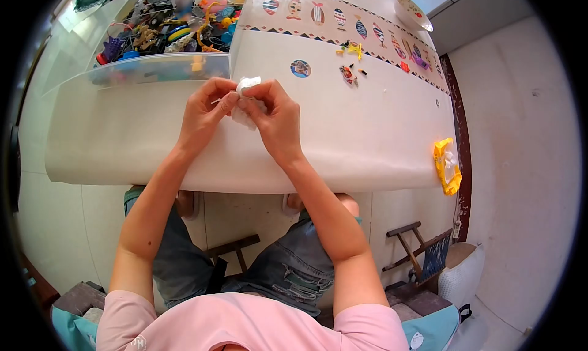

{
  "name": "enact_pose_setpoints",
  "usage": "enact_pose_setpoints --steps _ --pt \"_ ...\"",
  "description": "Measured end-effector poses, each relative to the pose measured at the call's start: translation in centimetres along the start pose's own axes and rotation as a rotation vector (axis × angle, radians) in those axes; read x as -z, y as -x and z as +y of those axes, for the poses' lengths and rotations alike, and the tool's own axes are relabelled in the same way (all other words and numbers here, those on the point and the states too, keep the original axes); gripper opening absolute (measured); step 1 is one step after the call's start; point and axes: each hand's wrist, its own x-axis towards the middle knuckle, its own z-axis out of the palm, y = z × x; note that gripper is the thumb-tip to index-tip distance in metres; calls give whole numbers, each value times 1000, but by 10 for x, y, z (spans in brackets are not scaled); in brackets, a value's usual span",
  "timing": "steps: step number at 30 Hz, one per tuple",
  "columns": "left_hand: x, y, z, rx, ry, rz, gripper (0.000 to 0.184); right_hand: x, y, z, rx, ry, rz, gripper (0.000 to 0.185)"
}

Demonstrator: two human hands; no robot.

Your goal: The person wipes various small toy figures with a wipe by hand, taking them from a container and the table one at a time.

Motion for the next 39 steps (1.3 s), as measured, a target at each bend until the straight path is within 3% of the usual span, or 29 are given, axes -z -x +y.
enact_pose_setpoints --steps 11,15,18,21,24,28,32,34,37,39 --pt "1 0 2 -15 7 71 16 5 2 -1 -27 38 7 10" --pt "6 -2 2 -8 75 116 15 19 -9 0 -8 -123 280 10" --pt "4 -2 5 -23 61 77 14 29 -15 -8 -108 -510 368 13" --pt "-2 -1 6 -59 0 30 12 24 -11 -5 5 -362 153 16" --pt "-3 1 6 -82 54 -9 8 18 -6 -12 28 -34 -218 16" --pt "3 0 5 61 263 -107 11 14 -4 -10 -19 -46 -124 14" --pt "1 0 9 191 350 -180 19 9 -1 -4 118 182 40 13" --pt "1 1 6 139 335 -208 18 10 -1 -4 165 270 57 13" --pt "1 1 2 118 298 -158 17 14 -3 -7 10 98 -2 13" --pt "0 -1 5 114 229 -134 16 11 -4 1 80 82 -22 15"
